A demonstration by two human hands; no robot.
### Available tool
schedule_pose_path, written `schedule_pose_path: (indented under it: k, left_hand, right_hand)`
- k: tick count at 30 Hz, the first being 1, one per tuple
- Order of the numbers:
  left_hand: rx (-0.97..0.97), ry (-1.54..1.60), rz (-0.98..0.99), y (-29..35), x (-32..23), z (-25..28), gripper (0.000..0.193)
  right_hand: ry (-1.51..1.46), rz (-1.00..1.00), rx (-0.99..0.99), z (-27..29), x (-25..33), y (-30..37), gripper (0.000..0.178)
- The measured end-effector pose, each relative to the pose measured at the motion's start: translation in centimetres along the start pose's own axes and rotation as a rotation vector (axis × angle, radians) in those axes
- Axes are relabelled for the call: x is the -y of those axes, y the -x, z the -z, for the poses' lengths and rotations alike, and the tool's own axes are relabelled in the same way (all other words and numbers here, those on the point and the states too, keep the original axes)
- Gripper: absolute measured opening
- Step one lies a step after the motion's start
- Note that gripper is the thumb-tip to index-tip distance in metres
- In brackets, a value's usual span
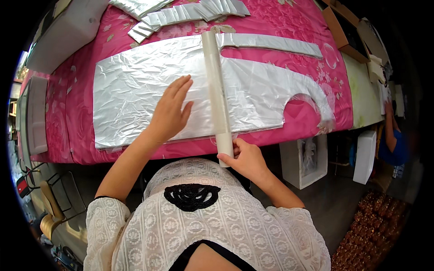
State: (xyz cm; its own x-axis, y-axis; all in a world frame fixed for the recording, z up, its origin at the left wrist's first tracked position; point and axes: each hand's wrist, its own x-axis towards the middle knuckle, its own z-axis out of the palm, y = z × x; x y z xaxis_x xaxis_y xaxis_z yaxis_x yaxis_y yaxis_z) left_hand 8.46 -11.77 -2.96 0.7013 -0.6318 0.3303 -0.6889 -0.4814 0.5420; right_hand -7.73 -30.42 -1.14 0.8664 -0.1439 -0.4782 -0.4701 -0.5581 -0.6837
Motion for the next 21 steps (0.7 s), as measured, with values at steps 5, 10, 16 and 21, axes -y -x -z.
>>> schedule_pose_path:
  k: [5, 10, 16, 21]
  left_hand:
    - [0.085, 0.026, 0.011, 0.0, -0.8, -5.8, 0.057]
    - [0.147, -0.178, -0.007, 0.4, -1.0, -6.4, 0.064]
    - [0.183, -0.224, -0.009, 0.3, -0.9, -6.5, 0.066]
    - [0.190, -0.186, 0.021, 0.3, -0.9, -6.5, 0.069]
  right_hand:
    - [-0.102, -0.079, 0.110, -0.4, -1.2, 0.4, 0.041]
    - [-0.036, -0.030, 0.222, 2.2, -0.5, -1.3, 0.037]
    - [-0.092, 0.108, 0.061, 4.9, 2.5, -13.6, 0.045]
    - [-0.512, -0.020, 0.100, 6.1, 5.9, -22.3, 0.047]
